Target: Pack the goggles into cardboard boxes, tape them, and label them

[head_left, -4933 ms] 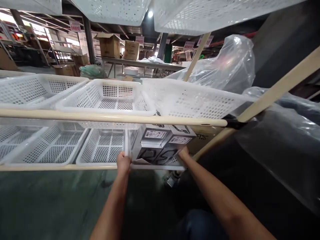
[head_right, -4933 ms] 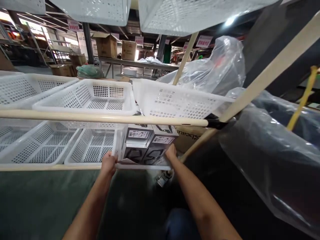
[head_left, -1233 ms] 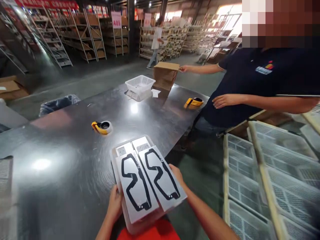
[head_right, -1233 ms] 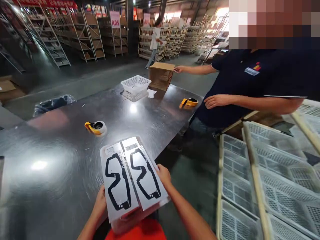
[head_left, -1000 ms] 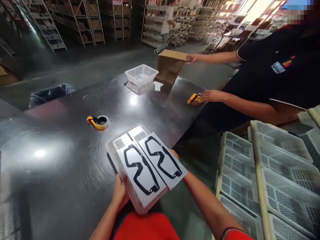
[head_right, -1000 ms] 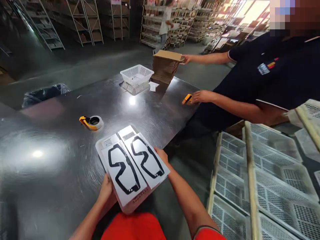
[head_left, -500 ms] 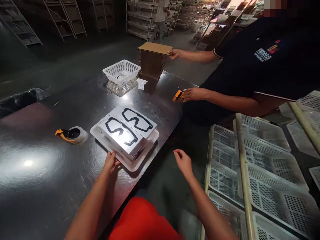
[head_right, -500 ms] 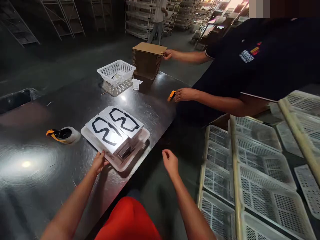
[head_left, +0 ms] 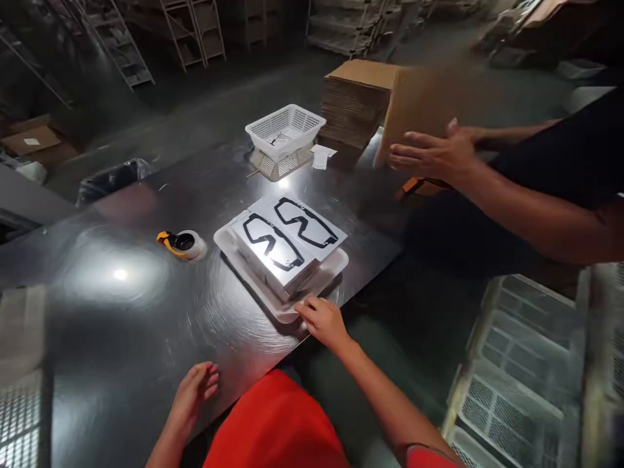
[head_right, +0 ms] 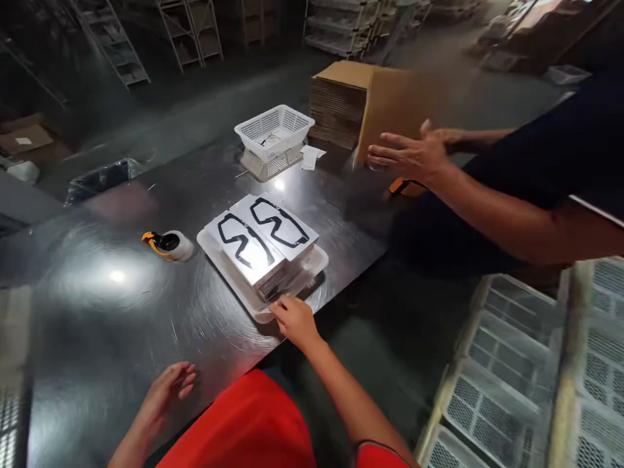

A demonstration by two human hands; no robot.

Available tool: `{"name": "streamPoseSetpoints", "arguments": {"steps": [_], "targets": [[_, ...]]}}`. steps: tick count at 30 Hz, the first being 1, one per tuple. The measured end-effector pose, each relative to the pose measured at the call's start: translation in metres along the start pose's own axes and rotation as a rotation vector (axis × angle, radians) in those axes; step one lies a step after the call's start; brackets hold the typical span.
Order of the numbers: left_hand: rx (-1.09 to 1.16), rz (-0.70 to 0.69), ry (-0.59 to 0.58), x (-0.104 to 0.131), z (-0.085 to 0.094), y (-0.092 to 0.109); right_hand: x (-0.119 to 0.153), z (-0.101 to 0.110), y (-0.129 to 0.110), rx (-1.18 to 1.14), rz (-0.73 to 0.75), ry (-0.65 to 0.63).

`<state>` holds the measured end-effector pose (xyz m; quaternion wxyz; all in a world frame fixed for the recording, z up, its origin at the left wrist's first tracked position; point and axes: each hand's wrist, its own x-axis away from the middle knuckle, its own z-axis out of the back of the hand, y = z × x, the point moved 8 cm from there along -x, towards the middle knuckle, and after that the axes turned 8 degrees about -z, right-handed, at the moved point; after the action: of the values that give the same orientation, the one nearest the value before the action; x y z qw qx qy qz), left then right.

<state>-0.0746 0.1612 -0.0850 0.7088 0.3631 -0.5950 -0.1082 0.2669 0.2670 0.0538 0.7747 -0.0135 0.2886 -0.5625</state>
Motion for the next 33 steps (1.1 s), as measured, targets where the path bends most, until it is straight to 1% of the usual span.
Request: {"name": "streamPoseSetpoints", "arguments": {"steps": [1, 2, 3, 4, 5, 6, 7, 8, 9, 10, 11, 12, 13, 14, 16, 17, 19, 20, 21, 23, 24, 25, 26, 27, 28, 29, 30, 31, 32, 33], "targets": [[0.021, 0.008, 0.016, 0.011, 0.009, 0.001, 0.005, 0.014, -0.014, -0.054, 0.042, 0.018], [0.047, 0.014, -0.019, 0.024, 0.009, 0.003, 0.010, 0.029, -0.032, -0.134, 0.094, 0.043], [0.077, 0.014, -0.102, 0.037, 0.002, 0.009, 0.014, 0.042, -0.053, -0.232, 0.152, 0.062], [0.112, 0.005, -0.223, 0.052, -0.010, 0.017, 0.018, 0.053, -0.076, -0.339, 0.210, 0.076], [0.137, -0.015, -0.369, 0.068, -0.025, 0.028, 0.019, 0.059, -0.099, -0.441, 0.260, 0.082], [0.148, -0.037, -0.477, 0.083, -0.035, 0.040, 0.019, 0.061, -0.124, -0.526, 0.308, 0.083], [0.158, -0.068, -0.510, 0.093, -0.038, 0.052, 0.018, 0.059, -0.148, -0.585, 0.345, 0.075], [0.165, -0.103, -0.503, 0.099, -0.035, 0.064, 0.017, 0.052, -0.172, -0.622, 0.376, 0.062], [0.174, -0.143, -0.468, 0.102, -0.025, 0.075, 0.015, 0.042, -0.194, -0.643, 0.392, 0.043], [0.182, -0.188, -0.418, 0.103, -0.010, 0.086, 0.013, 0.031, -0.215, -0.657, 0.391, 0.034], [0.190, -0.236, -0.368, 0.104, 0.009, 0.095, 0.012, 0.019, -0.234, -0.672, 0.372, 0.020], [0.197, -0.282, -0.326, 0.104, 0.030, 0.103, 0.012, 0.007, -0.251, -0.697, 0.331, 0.003], [0.205, -0.322, -0.295, 0.104, 0.052, 0.109, 0.012, -0.006, -0.266, -0.740, 0.259, -0.016], [0.218, -0.356, -0.270, 0.104, 0.074, 0.113, 0.013, -0.019, -0.279, -0.807, 0.154, -0.034], [0.269, -0.398, -0.228, 0.104, 0.113, 0.117, 0.019, -0.049, -0.300, -0.995, -0.129, -0.095], [0.303, -0.412, -0.207, 0.104, 0.131, 0.116, 0.024, -0.066, -0.311, -1.097, -0.287, -0.136], [0.336, -0.439, -0.179, 0.101, 0.158, 0.113, 0.031, -0.094, -0.334, -1.261, -0.551, -0.185], [0.309, -0.445, -0.201, 0.099, 0.166, 0.110, 0.031, -0.103, -0.343, -1.310, -0.640, -0.182], [0.256, -0.445, -0.261, 0.097, 0.170, 0.106, 0.027, -0.108, -0.350, -1.338, -0.705, -0.158], [0.166, -0.447, -0.438, 0.097, 0.174, 0.099, 0.010, -0.108, -0.353, -1.359, -0.780, -0.098], [0.168, -0.459, -0.516, 0.098, 0.178, 0.098, -0.003, -0.105, -0.351, -1.369, -0.786, -0.093], [0.214, -0.481, -0.564, 0.099, 0.184, 0.099, -0.016, -0.101, -0.348, -1.378, -0.768, -0.114], [0.290, -0.512, -0.577, 0.098, 0.193, 0.104, -0.030, -0.096, -0.345, -1.372, -0.730, -0.164], [0.368, -0.541, -0.560, 0.096, 0.203, 0.109, -0.042, -0.092, -0.344, -1.344, -0.676, -0.242], [0.419, -0.563, -0.529, 0.092, 0.212, 0.114, -0.052, -0.090, -0.344, -1.296, -0.613, -0.343], [0.425, -0.569, -0.501, 0.088, 0.218, 0.117, -0.058, -0.092, -0.347, -1.235, -0.545, -0.470], [0.381, -0.557, -0.483, 0.083, 0.220, 0.119, -0.060, -0.097, -0.353, -1.170, -0.475, -0.616], [0.300, -0.533, -0.477, 0.079, 0.219, 0.118, -0.059, -0.106, -0.361, -1.105, -0.407, -0.762], [0.200, -0.507, -0.477, 0.076, 0.216, 0.116, -0.056, -0.116, -0.369, -1.044, -0.347, -0.880], [0.102, -0.488, -0.472, 0.073, 0.213, 0.113, -0.055, -0.126, -0.377, -0.993, -0.297, -0.950]]}}
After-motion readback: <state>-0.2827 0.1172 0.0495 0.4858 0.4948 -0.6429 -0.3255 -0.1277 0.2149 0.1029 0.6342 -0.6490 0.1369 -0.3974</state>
